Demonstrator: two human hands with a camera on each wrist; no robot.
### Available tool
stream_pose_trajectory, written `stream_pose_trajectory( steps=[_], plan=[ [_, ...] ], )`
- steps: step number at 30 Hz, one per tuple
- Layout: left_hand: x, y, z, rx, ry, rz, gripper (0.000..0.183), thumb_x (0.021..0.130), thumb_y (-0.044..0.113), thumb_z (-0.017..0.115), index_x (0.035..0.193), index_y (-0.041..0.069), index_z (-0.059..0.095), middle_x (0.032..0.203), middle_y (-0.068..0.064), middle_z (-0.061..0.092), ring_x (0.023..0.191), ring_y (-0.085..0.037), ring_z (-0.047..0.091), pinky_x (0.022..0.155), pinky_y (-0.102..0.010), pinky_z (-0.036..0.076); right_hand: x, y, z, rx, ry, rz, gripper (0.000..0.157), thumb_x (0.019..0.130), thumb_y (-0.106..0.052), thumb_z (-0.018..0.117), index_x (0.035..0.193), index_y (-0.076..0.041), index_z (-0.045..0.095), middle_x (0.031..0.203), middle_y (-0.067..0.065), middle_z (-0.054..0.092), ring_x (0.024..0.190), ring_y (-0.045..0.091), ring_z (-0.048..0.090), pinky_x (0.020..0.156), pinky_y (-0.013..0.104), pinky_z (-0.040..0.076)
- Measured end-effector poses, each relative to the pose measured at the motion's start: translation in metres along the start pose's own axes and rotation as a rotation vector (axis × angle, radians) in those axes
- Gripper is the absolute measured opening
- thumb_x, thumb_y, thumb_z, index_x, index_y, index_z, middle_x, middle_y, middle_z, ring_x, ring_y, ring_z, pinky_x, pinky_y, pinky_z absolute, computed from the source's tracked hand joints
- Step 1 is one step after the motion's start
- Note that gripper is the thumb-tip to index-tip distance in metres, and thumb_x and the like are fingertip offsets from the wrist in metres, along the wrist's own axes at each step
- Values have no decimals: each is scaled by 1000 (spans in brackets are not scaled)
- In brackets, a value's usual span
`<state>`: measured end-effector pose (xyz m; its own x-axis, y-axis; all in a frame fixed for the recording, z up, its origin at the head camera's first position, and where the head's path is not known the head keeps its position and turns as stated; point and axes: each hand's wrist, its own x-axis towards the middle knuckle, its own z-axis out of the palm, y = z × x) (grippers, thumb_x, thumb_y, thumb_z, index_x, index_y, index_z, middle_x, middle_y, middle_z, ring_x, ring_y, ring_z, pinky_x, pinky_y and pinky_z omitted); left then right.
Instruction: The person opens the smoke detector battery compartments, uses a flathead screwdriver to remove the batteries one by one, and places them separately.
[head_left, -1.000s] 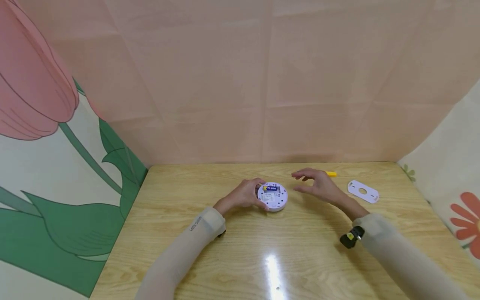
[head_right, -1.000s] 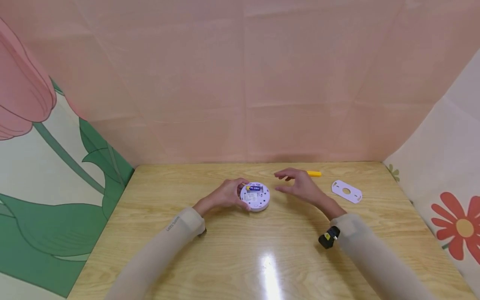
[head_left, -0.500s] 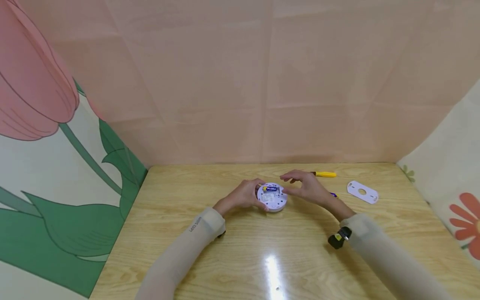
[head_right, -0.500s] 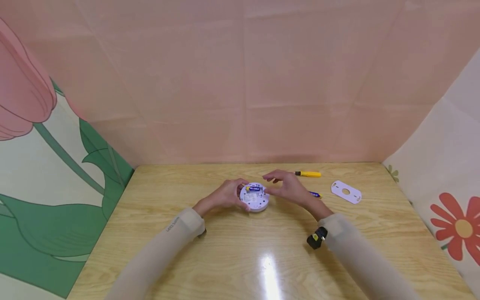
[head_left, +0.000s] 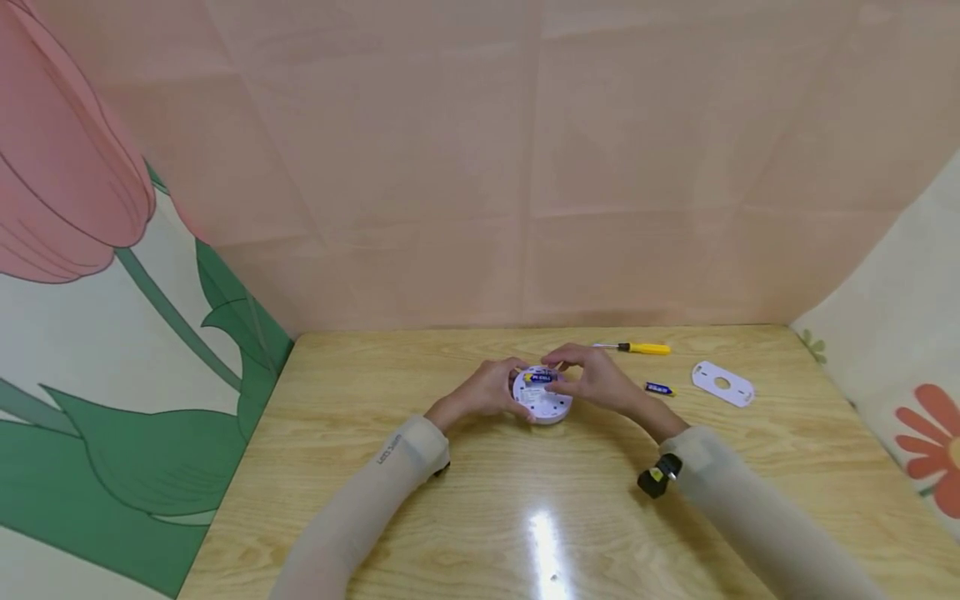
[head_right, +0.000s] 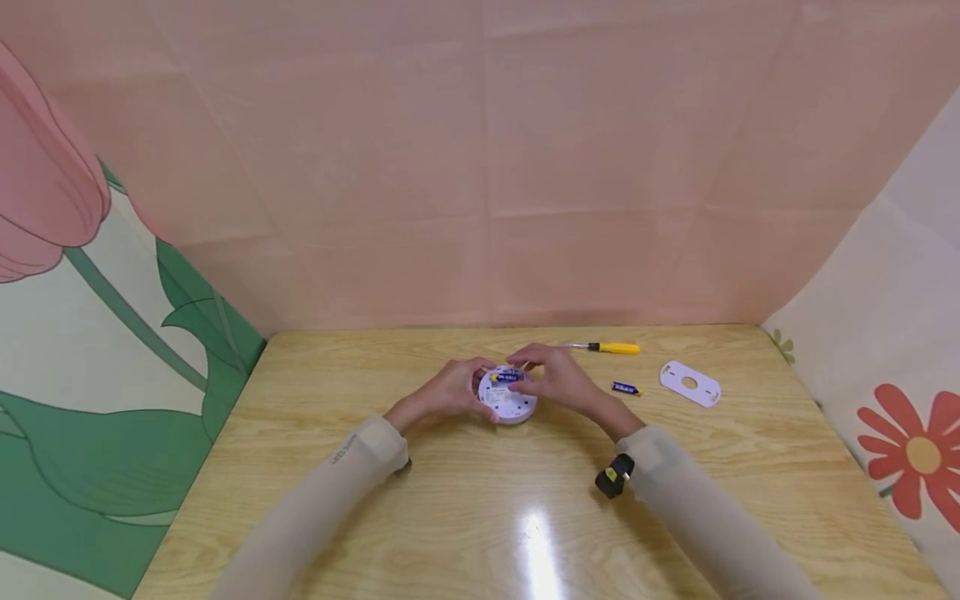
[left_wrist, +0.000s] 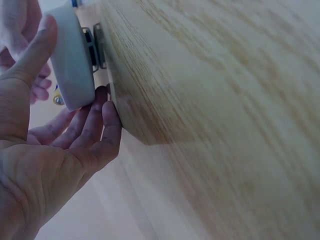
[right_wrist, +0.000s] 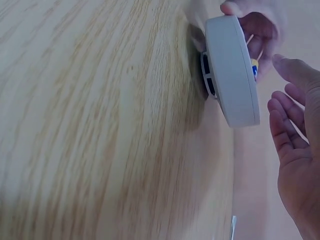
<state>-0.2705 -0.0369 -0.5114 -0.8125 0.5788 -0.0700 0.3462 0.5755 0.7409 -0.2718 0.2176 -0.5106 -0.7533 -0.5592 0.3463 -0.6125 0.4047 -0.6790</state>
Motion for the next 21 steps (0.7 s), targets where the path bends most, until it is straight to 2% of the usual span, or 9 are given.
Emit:
stream_pose_trajectory(
  steps=[4, 10, 17, 21],
  plan=[
    [0, 0, 1, 7, 3, 4, 91, 69, 33, 102, 144, 5, 58, 125, -8, 75, 106, -10, 68, 95, -25, 53, 3, -2, 4, 5, -8, -5, 42, 83, -10, 91, 119, 4, 74, 115, 17, 76, 93, 29, 74, 81, 52, 62],
    [1, 0, 2, 18, 0, 0, 93, 69, 35, 102, 145, 6, 58, 128, -8, 74, 107, -9, 68, 95, -23, 54, 5, -1, 9, -6, -16, 25, 39, 84, -11, 91, 118, 1, 76, 111, 11, 77, 92, 24, 72, 78, 48, 62],
    [1, 0, 0, 17, 0, -2, 91, 69, 35, 102, 143, 6, 58, 126, -7, 75, 105, -8, 69, 93, -22, 54, 8, 7, 16, -36, 7, 2, 32, 85, -11, 91, 114, -4, 79, 107, 5, 78, 94, 21, 73, 81, 41, 62],
    [2, -1, 0, 23, -5, -6, 92, 69, 36, 102, 144, 6, 58, 125, -6, 75, 105, -8, 68, 93, -22, 53, 10, 9, 20, -54, 16, 18, 28, 85, -10, 91, 111, -7, 82, 106, 1, 78, 96, 18, 72, 82, 36, 61]
  ],
)
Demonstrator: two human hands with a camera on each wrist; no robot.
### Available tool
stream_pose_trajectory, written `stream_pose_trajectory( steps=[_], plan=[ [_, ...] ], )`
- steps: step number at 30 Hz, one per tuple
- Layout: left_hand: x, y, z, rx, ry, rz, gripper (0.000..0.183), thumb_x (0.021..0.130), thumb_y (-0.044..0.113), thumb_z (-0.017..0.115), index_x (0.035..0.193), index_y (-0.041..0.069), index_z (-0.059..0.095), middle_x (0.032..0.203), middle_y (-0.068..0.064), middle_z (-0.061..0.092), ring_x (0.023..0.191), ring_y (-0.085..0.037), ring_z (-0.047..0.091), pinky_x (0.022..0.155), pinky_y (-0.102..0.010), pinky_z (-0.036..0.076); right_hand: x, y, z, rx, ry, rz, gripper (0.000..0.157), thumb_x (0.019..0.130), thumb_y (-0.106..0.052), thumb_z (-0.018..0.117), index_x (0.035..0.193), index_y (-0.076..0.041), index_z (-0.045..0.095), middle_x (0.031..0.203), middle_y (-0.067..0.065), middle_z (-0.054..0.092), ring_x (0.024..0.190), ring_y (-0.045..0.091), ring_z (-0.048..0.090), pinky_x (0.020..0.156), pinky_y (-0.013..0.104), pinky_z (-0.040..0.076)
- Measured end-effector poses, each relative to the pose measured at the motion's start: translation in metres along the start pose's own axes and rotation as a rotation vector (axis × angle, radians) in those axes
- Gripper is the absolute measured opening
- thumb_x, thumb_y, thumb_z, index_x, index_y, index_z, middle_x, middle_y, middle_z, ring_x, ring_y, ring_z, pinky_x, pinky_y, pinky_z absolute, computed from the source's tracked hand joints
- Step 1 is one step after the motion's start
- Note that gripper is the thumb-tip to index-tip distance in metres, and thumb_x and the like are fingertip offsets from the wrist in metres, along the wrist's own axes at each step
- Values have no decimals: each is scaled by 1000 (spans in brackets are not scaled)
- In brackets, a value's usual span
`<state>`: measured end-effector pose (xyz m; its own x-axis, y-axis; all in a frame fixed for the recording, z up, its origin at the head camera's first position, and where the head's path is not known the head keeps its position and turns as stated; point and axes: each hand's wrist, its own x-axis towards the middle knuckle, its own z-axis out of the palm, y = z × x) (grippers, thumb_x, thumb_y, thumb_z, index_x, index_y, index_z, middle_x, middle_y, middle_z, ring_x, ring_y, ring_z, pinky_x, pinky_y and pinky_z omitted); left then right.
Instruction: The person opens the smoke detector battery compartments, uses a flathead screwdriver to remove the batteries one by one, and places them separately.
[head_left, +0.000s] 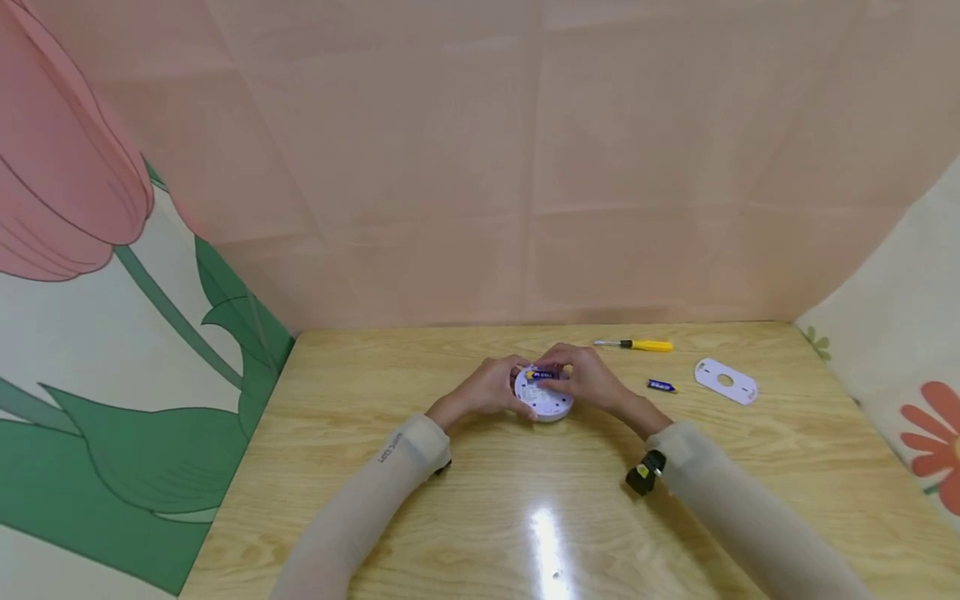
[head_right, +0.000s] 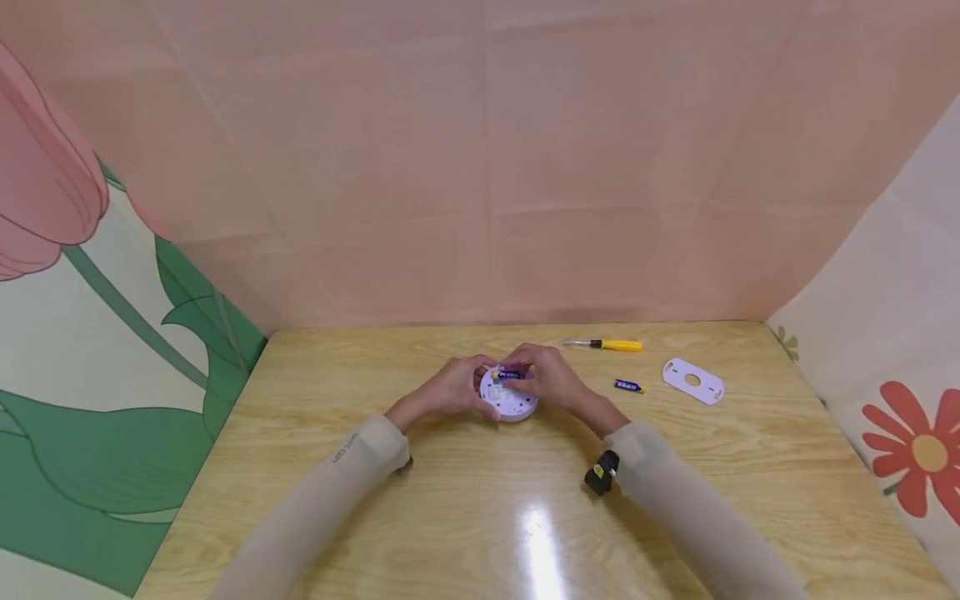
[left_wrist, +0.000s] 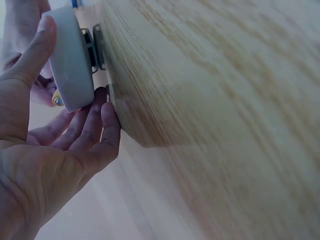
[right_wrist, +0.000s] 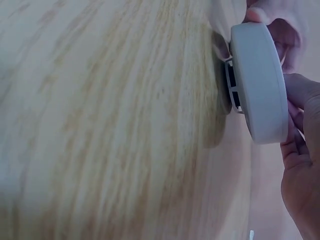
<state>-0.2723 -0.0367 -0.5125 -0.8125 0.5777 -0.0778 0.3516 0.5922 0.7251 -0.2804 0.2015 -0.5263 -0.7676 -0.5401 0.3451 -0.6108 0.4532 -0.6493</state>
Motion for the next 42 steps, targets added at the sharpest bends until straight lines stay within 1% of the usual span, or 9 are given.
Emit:
stream_pose_trajectory(
  steps=[2, 5, 13, 22, 28, 34, 38, 42],
  plan=[
    [0, 0, 0, 0, -2, -3, 92, 70, 36, 101, 144, 6, 58, 125, -6, 75, 105, -8, 68, 93, -23, 54, 1, 0, 1, -5, 2, 16, 27, 85, -11, 91, 111, -9, 83, 105, -1, 77, 96, 17, 71, 82, 33, 59],
    [0, 0, -1, -7, -4, -6, 91, 71, 36, 101, 145, 6, 57, 125, -6, 74, 104, -8, 68, 92, -22, 54, 2, 1, 3, -9, 10, 19, 25, 85, -10, 90, 110, -9, 83, 104, -1, 76, 95, 17, 70, 80, 32, 57],
    [0, 0, 0, -15, 5, 6, 92, 70, 33, 102, 145, 5, 58, 121, -6, 76, 101, -7, 69, 90, -22, 54, 4, 1, 8, -15, 21, 2, 20, 85, -5, 89, 104, -7, 85, 100, 2, 74, 93, 18, 69, 78, 30, 57],
    [1, 0, 1, -23, -4, -14, 92, 71, 34, 101, 146, 5, 57, 123, -4, 75, 101, -5, 67, 89, -22, 54, 6, 0, 9, -57, 44, -40, 18, 85, -2, 88, 102, -4, 84, 96, 3, 74, 90, 20, 69, 76, 32, 58],
    [1, -1, 1, -26, 3, -9, 87, 71, 34, 101, 143, 7, 60, 121, -2, 76, 100, -5, 66, 88, -22, 53, 4, 5, 12, -65, 35, -61, 12, 90, -2, 84, 102, -5, 83, 98, 3, 73, 92, 19, 69, 79, 33, 59],
    [1, -2, 2, -16, 13, 5, 84, 70, 35, 102, 140, 8, 62, 120, -2, 76, 100, -4, 65, 89, -22, 52, 2, 5, 13, -39, 38, -70, 11, 93, -3, 80, 104, -7, 81, 102, 3, 74, 96, 19, 70, 84, 36, 60],
    [1, -2, 2, -15, 15, 10, 85, 70, 35, 102, 140, 7, 62, 119, -2, 76, 99, -5, 65, 89, -22, 52, -1, 4, 13, -9, 55, -47, 11, 96, -3, 77, 107, -7, 78, 105, 4, 74, 98, 19, 69, 85, 35, 59],
    [0, -1, 1, -19, 12, 1, 87, 70, 35, 102, 141, 6, 60, 121, -2, 75, 102, -5, 66, 91, -23, 53, -4, 1, 11, 15, 77, -10, 12, 99, -3, 73, 110, -6, 75, 106, 5, 73, 95, 19, 67, 82, 30, 57]
  ],
)
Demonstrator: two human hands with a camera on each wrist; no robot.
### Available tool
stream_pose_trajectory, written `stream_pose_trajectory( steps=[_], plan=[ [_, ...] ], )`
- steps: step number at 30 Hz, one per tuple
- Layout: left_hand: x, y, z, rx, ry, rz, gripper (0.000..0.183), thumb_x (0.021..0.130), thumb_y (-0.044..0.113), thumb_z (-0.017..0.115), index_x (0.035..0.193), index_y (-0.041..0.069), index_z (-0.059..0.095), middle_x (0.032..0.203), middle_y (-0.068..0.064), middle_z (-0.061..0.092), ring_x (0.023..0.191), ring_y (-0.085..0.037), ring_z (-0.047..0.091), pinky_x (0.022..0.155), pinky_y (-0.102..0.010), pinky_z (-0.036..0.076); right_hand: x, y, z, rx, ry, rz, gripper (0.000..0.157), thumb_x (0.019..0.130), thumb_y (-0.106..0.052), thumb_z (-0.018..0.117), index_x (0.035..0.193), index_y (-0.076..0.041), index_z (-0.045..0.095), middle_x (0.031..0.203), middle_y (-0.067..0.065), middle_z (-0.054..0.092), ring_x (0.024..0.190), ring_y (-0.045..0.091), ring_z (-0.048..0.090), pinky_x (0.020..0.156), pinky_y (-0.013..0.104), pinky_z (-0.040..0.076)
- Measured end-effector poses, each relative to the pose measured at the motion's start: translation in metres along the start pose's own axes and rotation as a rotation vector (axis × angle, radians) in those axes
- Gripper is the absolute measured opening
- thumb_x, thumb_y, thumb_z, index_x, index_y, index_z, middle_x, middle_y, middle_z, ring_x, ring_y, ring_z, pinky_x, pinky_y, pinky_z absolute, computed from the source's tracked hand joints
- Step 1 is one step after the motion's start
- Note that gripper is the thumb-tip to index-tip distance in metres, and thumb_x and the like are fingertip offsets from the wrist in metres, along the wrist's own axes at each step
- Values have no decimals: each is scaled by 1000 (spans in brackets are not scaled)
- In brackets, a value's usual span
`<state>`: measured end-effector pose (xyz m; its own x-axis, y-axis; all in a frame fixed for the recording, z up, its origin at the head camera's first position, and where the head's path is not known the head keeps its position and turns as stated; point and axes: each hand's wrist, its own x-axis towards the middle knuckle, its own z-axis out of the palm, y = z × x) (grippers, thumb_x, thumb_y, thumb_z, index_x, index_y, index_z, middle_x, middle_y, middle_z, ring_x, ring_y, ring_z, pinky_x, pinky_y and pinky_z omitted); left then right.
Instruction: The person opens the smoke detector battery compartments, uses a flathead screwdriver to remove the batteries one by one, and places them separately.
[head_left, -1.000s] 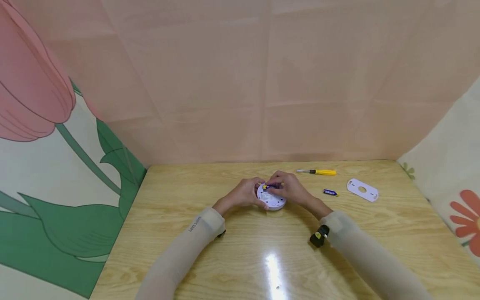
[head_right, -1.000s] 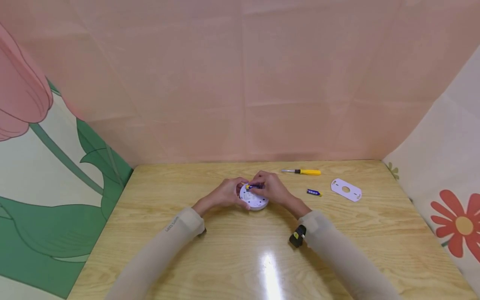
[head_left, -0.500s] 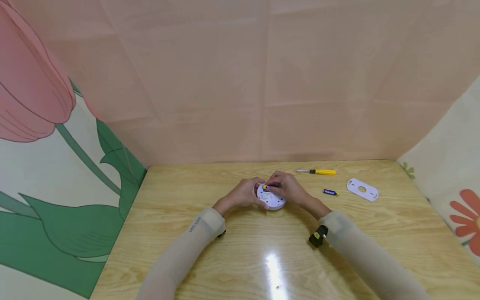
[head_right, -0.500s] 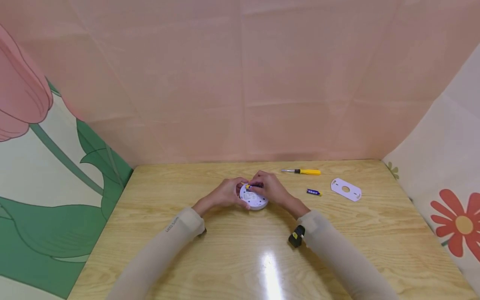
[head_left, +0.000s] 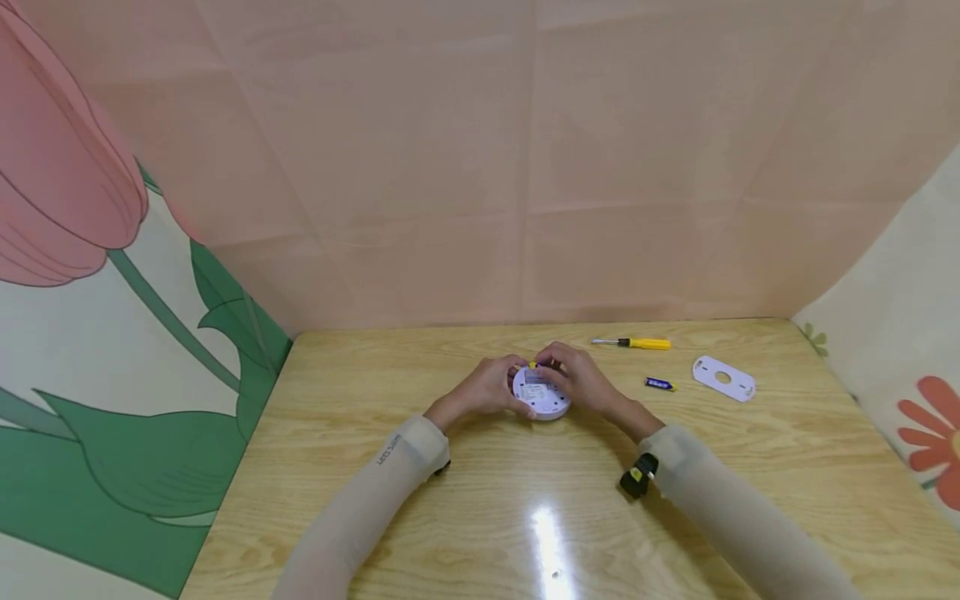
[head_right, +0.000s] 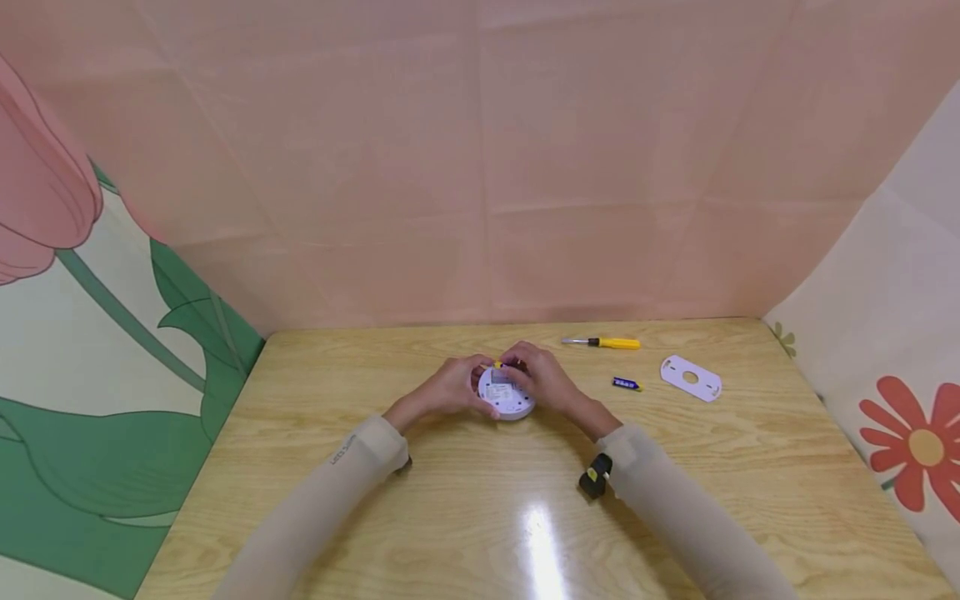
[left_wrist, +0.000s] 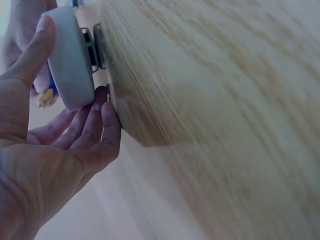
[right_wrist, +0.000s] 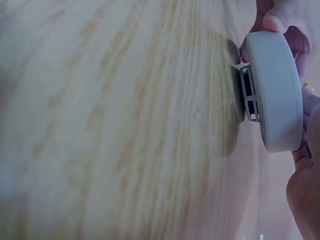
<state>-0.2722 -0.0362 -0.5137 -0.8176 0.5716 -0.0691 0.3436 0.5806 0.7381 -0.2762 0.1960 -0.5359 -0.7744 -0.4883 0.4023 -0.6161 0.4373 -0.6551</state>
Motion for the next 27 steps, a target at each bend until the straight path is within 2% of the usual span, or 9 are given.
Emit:
stream_pose_trajectory(
  steps=[7, 14, 19, 27],
  plan=[
    [-1, 0, 0, -12, -5, -14, 91, 71, 36, 101, 145, 6, 58, 124, -4, 74, 104, -6, 66, 93, -24, 54, -1, -3, -4, 8, 8, 38, 13, 101, -6, 72, 114, -6, 75, 104, 2, 71, 91, 15, 64, 77, 28, 56],
    [0, 0, 1, -9, -3, -3, 90, 70, 34, 102, 144, 6, 58, 124, -6, 75, 105, -7, 67, 95, -24, 53, 0, 0, -7, 15, 42, -23, 12, 96, -3, 77, 108, -5, 78, 97, 1, 73, 87, 12, 67, 76, 25, 58],
    [0, 0, 1, -1, -1, 3, 89, 70, 32, 102, 143, 6, 59, 126, -7, 75, 108, -9, 68, 96, -25, 53, -1, 1, -12, 16, 69, -53, 13, 92, 0, 81, 104, -5, 80, 96, 4, 75, 86, 15, 70, 76, 26, 60],
    [1, 0, 1, 14, -1, -9, 90, 70, 33, 102, 144, 6, 58, 129, -8, 74, 112, -12, 68, 99, -25, 53, -4, 0, -24, 25, 65, 10, 19, 87, 1, 85, 105, -6, 82, 101, 3, 77, 91, 18, 71, 80, 26, 61]
  ],
)
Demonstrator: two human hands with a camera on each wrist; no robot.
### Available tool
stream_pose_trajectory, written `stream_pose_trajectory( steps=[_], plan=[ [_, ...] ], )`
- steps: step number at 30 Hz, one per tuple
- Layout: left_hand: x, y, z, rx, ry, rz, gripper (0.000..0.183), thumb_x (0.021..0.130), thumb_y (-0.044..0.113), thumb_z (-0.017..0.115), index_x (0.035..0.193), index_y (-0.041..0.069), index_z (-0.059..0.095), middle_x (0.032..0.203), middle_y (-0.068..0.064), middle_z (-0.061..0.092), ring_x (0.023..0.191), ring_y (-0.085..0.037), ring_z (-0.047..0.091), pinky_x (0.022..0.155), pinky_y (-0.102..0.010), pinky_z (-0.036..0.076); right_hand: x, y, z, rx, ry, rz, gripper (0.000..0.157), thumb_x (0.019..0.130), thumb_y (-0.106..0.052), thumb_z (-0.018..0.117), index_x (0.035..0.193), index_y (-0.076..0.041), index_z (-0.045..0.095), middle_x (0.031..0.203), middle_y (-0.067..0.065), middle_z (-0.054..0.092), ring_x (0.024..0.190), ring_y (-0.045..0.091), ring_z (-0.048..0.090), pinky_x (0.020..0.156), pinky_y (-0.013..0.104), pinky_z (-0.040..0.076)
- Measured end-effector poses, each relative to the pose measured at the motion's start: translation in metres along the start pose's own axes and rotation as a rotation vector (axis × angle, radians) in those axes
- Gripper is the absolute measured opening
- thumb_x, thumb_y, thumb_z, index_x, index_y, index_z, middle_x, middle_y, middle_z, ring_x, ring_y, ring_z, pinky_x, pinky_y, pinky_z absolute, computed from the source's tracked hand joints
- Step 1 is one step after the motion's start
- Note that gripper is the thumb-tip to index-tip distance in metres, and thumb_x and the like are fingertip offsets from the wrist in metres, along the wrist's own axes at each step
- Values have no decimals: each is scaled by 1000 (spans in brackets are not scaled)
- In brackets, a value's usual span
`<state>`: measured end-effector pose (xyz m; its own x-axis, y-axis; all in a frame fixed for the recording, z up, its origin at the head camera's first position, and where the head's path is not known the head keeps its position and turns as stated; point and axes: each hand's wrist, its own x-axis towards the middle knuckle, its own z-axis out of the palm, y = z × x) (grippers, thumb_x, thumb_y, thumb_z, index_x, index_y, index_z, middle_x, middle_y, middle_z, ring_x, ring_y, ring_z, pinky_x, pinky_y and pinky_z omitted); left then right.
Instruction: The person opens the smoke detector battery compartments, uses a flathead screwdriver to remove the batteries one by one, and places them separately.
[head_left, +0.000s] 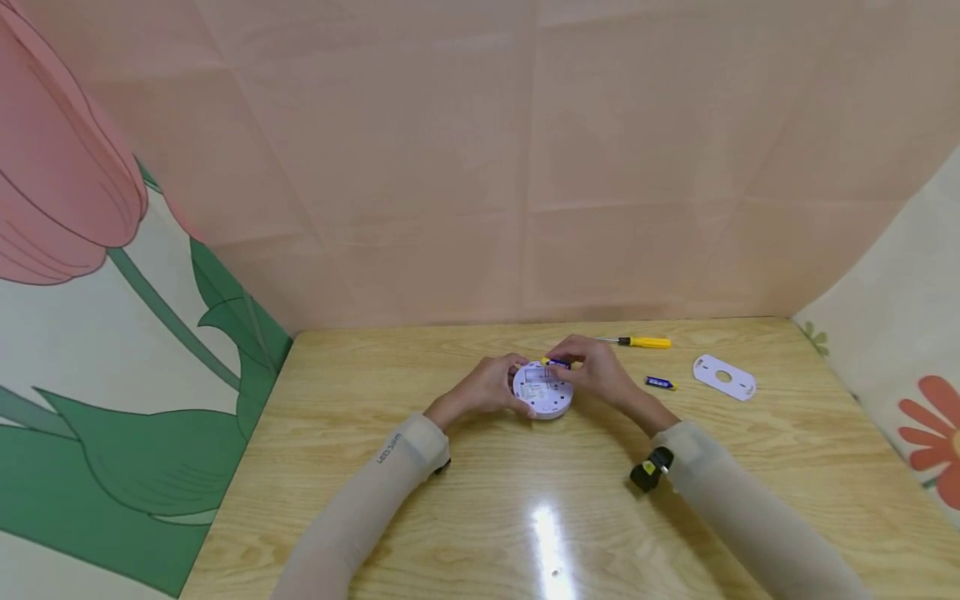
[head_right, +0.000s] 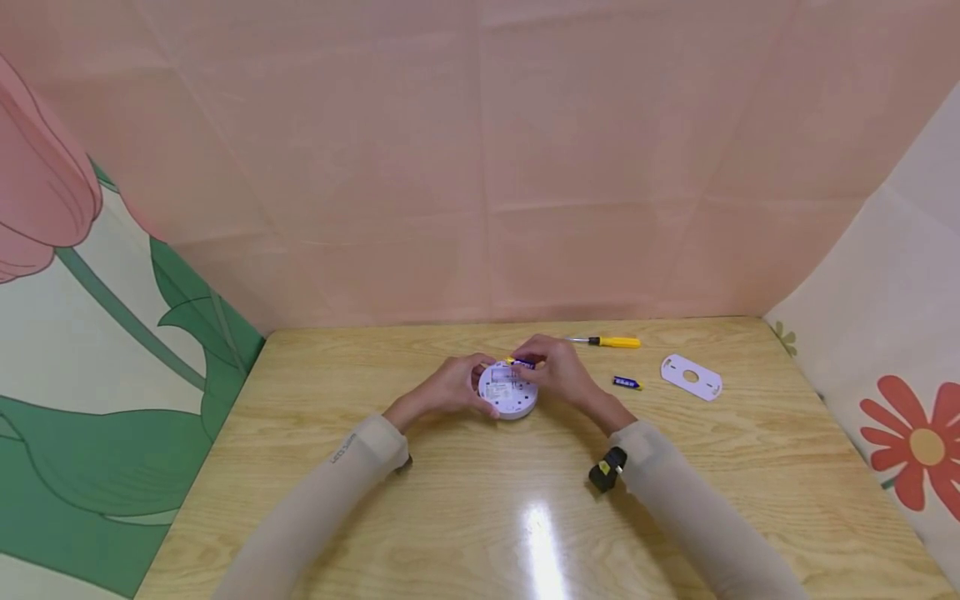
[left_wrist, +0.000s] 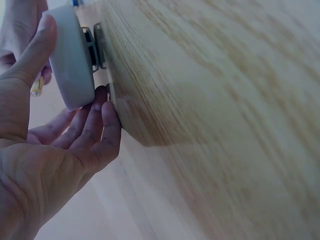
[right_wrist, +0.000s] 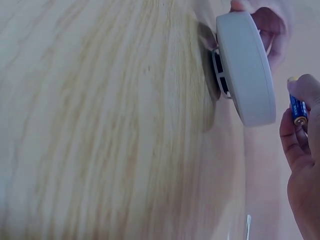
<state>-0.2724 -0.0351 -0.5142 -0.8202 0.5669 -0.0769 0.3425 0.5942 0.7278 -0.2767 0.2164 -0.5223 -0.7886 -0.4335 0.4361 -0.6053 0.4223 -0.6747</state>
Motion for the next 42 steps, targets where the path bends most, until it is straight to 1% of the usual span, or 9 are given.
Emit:
stream_pose_trajectory(
  steps=[3, 11, 17, 21, 25, 32, 36, 40, 42],
  plan=[
    [0, 0, 0, -2, -2, -2, 91, 70, 33, 102, 145, 6, 58, 130, -8, 73, 114, -13, 68, 99, -26, 53, -1, 1, -5, -17, -13, 12, 18, 87, -3, 86, 104, -8, 83, 101, 0, 77, 90, 16, 71, 77, 24, 60],
    [0, -2, 1, 4, 4, -3, 91, 70, 35, 102, 145, 8, 59, 131, -7, 73, 115, -14, 67, 101, -28, 52, -7, 9, -15, -40, -10, -26, 18, 87, -2, 87, 104, -6, 83, 101, 3, 77, 90, 16, 70, 76, 20, 58],
    [-1, -3, 2, -11, 8, -14, 90, 70, 33, 102, 145, 8, 59, 132, -7, 72, 118, -14, 66, 104, -29, 52, -11, 12, -25, -59, 19, -22, 20, 85, 0, 88, 103, -7, 83, 101, 2, 78, 87, 16, 69, 70, 29, 60],
    [-1, -2, 1, -12, 14, -17, 90, 70, 31, 102, 145, 7, 59, 132, -8, 72, 118, -15, 66, 104, -29, 52, -12, 16, -32, -56, 35, -26, 18, 86, 2, 86, 101, -7, 83, 100, 5, 78, 86, 17, 70, 70, 31, 60],
    [-1, -2, 1, -15, 17, -11, 91, 69, 30, 103, 145, 5, 58, 131, -9, 73, 118, -16, 67, 104, -29, 52, -15, 19, -40, -78, 50, -29, 17, 85, 2, 86, 100, -5, 83, 99, 7, 78, 85, 16, 71, 70, 26, 59],
    [-1, -1, 1, -12, 16, -21, 94, 69, 31, 103, 147, 6, 57, 129, -8, 73, 116, -15, 67, 104, -29, 52, -21, 25, -56, -130, 65, -13, 19, 84, 3, 87, 101, -5, 84, 103, 10, 79, 91, 19, 73, 76, 12, 54],
    [-1, -1, 2, -17, 15, -15, 94, 69, 31, 103, 147, 6, 57, 129, -8, 73, 115, -15, 67, 103, -29, 52, -25, 30, -64, -135, 79, -18, 20, 84, 4, 86, 102, -5, 84, 101, 8, 79, 87, 15, 73, 72, 14, 55],
    [-1, -2, 2, -21, 14, -3, 93, 69, 31, 103, 147, 5, 57, 129, -8, 73, 114, -14, 67, 101, -28, 53, -29, 34, -74, -176, 100, -14, 19, 84, 3, 86, 101, -5, 84, 97, 6, 79, 82, 10, 70, 68, 18, 56],
    [-1, -2, 3, -14, 16, 1, 93, 69, 32, 102, 146, 5, 57, 128, -9, 73, 114, -14, 67, 101, -28, 53, -31, 36, -79, -198, 103, -2, 17, 84, 3, 86, 99, -6, 84, 96, 6, 78, 82, 10, 70, 68, 18, 56]
  ],
)
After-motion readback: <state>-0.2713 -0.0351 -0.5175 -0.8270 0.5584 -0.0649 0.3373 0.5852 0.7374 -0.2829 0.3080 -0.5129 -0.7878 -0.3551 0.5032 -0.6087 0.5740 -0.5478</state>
